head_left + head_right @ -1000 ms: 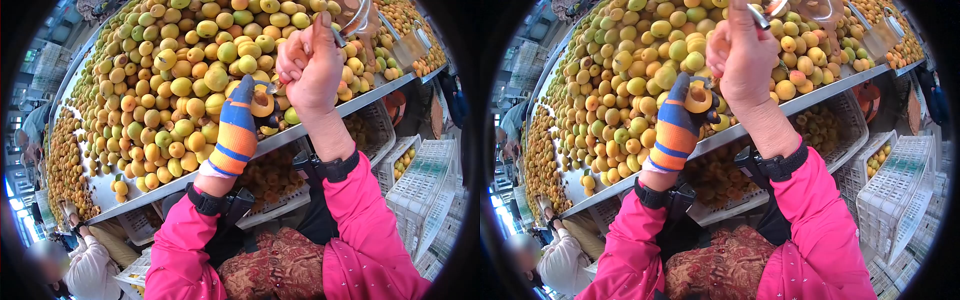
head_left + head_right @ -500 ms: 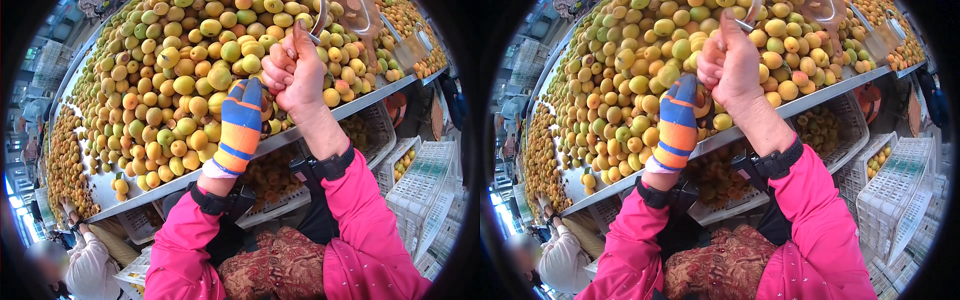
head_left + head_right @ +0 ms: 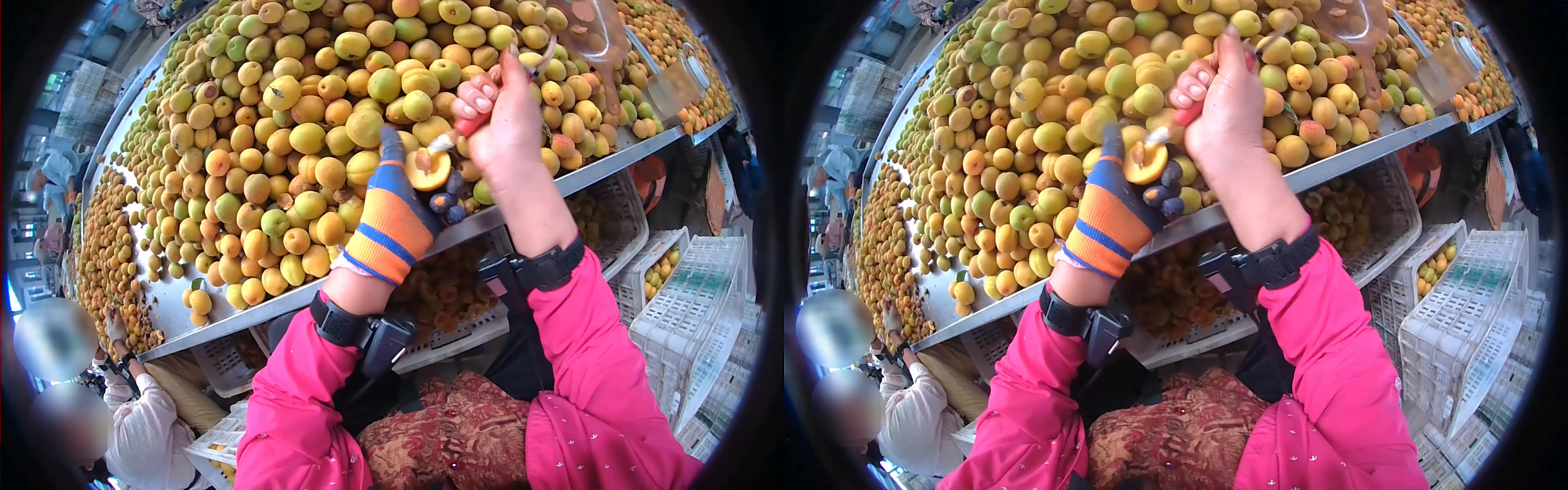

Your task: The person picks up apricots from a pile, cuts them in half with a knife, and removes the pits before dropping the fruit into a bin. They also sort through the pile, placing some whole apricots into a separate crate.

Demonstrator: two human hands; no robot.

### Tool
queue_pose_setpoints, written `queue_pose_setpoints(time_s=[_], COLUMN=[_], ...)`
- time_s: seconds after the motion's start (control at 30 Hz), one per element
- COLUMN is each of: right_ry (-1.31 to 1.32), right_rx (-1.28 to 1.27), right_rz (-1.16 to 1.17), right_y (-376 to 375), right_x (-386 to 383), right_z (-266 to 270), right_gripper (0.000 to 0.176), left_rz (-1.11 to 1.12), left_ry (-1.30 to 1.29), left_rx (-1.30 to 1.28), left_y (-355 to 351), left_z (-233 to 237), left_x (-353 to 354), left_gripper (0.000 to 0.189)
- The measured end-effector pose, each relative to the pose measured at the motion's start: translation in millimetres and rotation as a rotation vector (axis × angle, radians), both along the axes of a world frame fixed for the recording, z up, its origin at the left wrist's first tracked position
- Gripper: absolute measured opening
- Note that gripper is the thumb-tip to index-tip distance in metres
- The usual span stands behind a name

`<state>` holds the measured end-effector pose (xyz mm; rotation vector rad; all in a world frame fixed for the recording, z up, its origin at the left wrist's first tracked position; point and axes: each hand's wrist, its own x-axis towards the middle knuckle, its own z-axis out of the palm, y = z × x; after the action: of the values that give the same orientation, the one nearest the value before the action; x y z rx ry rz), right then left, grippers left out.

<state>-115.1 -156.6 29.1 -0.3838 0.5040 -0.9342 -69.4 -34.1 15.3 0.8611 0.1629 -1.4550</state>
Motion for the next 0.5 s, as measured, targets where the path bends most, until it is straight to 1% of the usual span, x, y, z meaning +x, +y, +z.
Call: queue_pose_setpoints(time_s=[0.03, 0.07, 0.1, 0.13, 0.17, 0.2, 0.23, 0.3, 0.33, 0.4, 0.43, 0.5], right_ry=[0.067, 0.241, 0.413, 0.560, 0.645, 0.623, 0.841, 0.909, 0.904, 0.819, 0.803, 0.847], right_rx=[-0.165, -0.324, -0.492, -0.524, -0.746, -1.025, -1.157, -1.322, -1.324, -1.410, -1.411, -1.576], right_rz=[0.050, 0.119, 0.179, 0.218, 0.313, 0.326, 0.450, 0.372, 0.374, 0.250, 0.260, 0.051], right_y=[-4.7, -6.0, -4.2, 3.9, 10.4, 15.9, 28.8, 38.8, 41.5, 46.6, 49.4, 51.2], right_x=[-3.8, -8.1, -11.8, -10.1, -9.1, -3.3, -8.5, -7.5, -7.7, -6.2, -5.6, -4.3], right_z=[2.5, 6.1, 12.0, 16.6, 12.2, -11.7, -0.9, 3.1, 4.1, 5.0, 2.0, -6.5], right_gripper=[0.033, 0.031, 0.031, 0.029, 0.029, 0.030, 0.028, 0.026, 0.026, 0.022, 0.022, 0.023], left_rz=[0.031, 0.038, 0.092, 0.136, 0.178, 0.233, 0.290, 0.333, 0.338, 0.338, 0.364, 0.452], left_ry=[0.021, -0.027, -0.139, -0.174, -0.205, -0.308, -0.279, -0.187, -0.189, -0.143, -0.236, -0.187], left_rx=[-0.021, -0.065, -0.005, 0.011, 0.027, 0.083, 0.052, 0.034, 0.035, -0.035, -0.046, -0.095], left_y=[1.1, 1.4, 0.4, -0.8, -2.6, -3.8, -5.7, -4.4, -3.7, -0.9, -0.9, -2.6], left_z=[1.1, -3.6, -0.6, 3.6, 6.4, -6.2, -4.8, 3.4, 2.7, -3.8, -11.7, -16.8], left_x=[5.3, 11.8, 15.2, 18.7, 22.6, 29.0, 27.0, 22.2, 23.2, 27.4, 28.3, 25.8], left_gripper=[0.064, 0.070, 0.072, 0.072, 0.072, 0.071, 0.067, 0.061, 0.061, 0.056, 0.047, 0.040])
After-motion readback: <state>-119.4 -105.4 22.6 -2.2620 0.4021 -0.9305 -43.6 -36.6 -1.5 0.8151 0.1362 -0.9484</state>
